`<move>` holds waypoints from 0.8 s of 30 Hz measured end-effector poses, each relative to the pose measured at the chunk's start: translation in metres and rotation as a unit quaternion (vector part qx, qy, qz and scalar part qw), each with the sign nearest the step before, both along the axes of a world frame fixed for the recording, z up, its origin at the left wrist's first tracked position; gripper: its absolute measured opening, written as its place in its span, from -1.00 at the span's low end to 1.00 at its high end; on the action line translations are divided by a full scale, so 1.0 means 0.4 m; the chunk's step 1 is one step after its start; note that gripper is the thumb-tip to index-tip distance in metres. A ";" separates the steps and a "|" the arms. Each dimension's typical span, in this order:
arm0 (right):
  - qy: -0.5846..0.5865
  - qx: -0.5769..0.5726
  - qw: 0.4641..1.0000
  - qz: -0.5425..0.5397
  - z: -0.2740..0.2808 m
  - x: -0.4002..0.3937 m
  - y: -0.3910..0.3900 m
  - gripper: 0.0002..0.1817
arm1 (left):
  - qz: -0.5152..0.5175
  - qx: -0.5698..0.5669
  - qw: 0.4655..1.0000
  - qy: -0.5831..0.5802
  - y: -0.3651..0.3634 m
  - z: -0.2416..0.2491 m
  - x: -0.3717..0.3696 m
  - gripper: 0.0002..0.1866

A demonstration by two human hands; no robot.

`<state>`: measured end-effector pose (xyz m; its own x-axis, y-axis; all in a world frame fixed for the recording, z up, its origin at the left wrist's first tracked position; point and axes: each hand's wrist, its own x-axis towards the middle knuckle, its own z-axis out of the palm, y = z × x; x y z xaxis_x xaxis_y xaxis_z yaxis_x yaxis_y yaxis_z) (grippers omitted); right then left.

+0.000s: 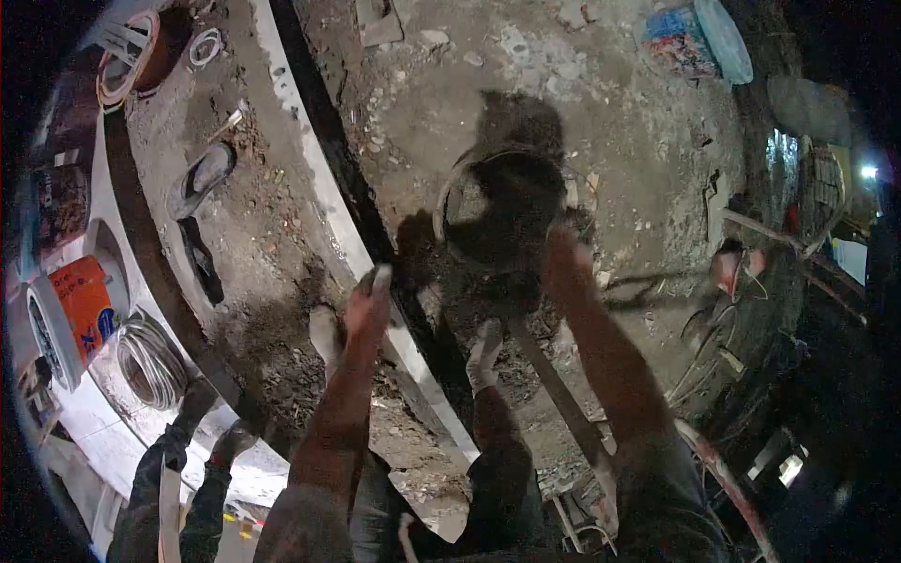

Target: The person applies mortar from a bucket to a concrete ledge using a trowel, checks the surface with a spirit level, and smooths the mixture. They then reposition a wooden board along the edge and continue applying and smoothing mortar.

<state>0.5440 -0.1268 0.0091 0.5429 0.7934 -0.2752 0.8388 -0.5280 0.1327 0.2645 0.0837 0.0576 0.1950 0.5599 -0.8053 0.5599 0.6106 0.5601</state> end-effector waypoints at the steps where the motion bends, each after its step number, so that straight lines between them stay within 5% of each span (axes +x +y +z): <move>1: -0.046 -0.134 0.990 0.024 0.048 0.035 0.116 -0.72 | 0.033 -0.018 0.999 -0.028 0.005 -0.037 0.061 -0.52; 2: 0.099 -0.262 0.952 -0.123 0.062 0.068 0.214 -0.72 | 0.034 0.022 0.995 -0.094 -0.021 -0.169 0.079 -0.58; 4: 0.085 -0.242 0.950 -0.175 0.042 0.081 0.249 -0.74 | 0.035 0.067 0.985 -0.152 -0.025 -0.322 0.130 -0.63; 6: 0.085 -0.225 0.944 -0.224 -0.034 0.069 0.212 -0.75 | -0.188 0.075 0.979 0.038 -0.027 -0.350 0.230 -0.52; 8: 0.171 -0.160 0.957 -0.169 -0.056 0.054 0.150 -0.71 | -0.297 0.069 0.942 0.141 -0.077 -0.387 0.259 -0.46; 11: 0.283 -0.126 0.939 -0.150 -0.036 0.026 0.129 -0.67 | -0.149 0.177 0.973 -0.003 -0.126 -0.423 0.274 -0.35; 14: 0.362 -0.045 0.917 -0.162 -0.147 -0.029 0.061 -0.66 | -0.094 0.154 0.984 0.009 -0.112 -0.316 0.279 -0.35; 16: 0.216 -0.196 0.955 -0.059 -0.107 -0.081 0.124 -0.68 | -0.174 0.167 0.970 0.015 -0.116 -0.340 0.251 -0.38; 19: 0.330 -0.288 0.893 -0.103 -0.190 -0.078 0.091 -0.78 | -0.191 0.239 0.951 -0.037 -0.127 -0.400 0.228 -0.44; 22: 0.232 -0.246 0.925 0.172 -0.286 -0.091 -0.020 -0.92 | -0.165 0.230 0.957 -0.060 -0.088 -0.269 0.261 -0.47; 24: 0.167 -0.084 0.963 0.195 -0.277 -0.116 -0.038 -0.96 | -0.110 0.153 0.982 -0.007 -0.077 -0.244 0.279 -0.50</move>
